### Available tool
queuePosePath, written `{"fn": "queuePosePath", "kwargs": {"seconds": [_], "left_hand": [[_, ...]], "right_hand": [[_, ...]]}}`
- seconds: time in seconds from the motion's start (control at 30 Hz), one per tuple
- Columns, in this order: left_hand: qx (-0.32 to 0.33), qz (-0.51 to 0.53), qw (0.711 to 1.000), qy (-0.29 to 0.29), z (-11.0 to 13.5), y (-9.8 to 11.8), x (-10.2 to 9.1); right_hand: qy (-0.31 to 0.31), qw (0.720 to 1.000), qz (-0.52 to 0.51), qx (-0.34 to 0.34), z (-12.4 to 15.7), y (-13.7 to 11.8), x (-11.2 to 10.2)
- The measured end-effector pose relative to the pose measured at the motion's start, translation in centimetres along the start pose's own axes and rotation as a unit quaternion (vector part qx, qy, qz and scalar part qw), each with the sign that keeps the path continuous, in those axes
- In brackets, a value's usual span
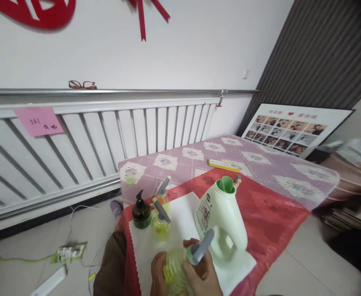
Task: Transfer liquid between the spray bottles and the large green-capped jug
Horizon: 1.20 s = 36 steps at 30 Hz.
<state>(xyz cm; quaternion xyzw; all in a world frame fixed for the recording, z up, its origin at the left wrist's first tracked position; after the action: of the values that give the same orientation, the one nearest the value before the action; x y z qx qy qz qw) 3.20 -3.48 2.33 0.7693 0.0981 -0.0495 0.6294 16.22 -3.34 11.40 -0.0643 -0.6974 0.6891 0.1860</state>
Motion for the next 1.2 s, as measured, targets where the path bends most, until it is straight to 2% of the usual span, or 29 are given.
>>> {"fn": "queuePosePath", "kwargs": {"seconds": [0.17,0.23,0.3,0.4,0.5,0.63,0.73,0.97,1.2], "left_hand": [[0.009,-0.043,0.999,0.017,-0.7,0.9,0.1],[0.037,-0.053,0.998,-0.001,-0.6,1.3,0.4],[0.060,-0.055,0.996,-0.026,-0.5,1.3,0.7],[0.068,-0.044,0.995,-0.053,-1.0,0.9,0.3],[0.056,-0.059,0.995,-0.062,-2.4,0.1,-0.8],[0.043,-0.098,0.990,-0.089,-4.1,-1.1,-2.0],[0.068,-0.113,0.983,-0.128,-4.3,-1.8,-1.9],[0.095,-0.106,0.986,-0.085,-3.7,-3.1,-1.2],[0.127,-0.109,0.984,-0.060,-3.5,-3.8,-1.1]], "right_hand": [[-0.033,0.998,-0.013,0.050,1.2,2.5,1.0],[-0.045,0.997,0.027,0.049,1.1,2.5,0.8],[-0.044,0.995,0.091,0.020,0.4,1.8,0.0],[-0.022,0.982,0.188,-0.020,-1.7,0.5,-1.2],[0.006,0.970,0.240,-0.048,-4.7,-0.5,-1.6],[0.018,0.956,0.276,-0.096,-8.7,-0.7,-0.7],[0.009,0.948,0.291,-0.129,-11.0,0.0,0.2],[0.006,0.945,0.283,-0.165,-13.6,3.0,0.8],[-0.011,0.947,0.287,-0.141,-13.9,4.7,0.6]]}}
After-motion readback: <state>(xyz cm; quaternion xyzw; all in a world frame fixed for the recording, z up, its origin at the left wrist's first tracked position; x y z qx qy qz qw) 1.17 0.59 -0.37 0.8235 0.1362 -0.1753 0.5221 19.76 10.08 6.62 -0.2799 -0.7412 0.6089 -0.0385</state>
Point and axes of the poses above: each hand's wrist, its own z-axis away from the middle knuckle, its own x-axis out of the palm, y = z × x, the point moved 4 cm from there along -z, towards the middle knuckle, and after that the axes turned 2 degrees about -z, right-handed, at the moved point
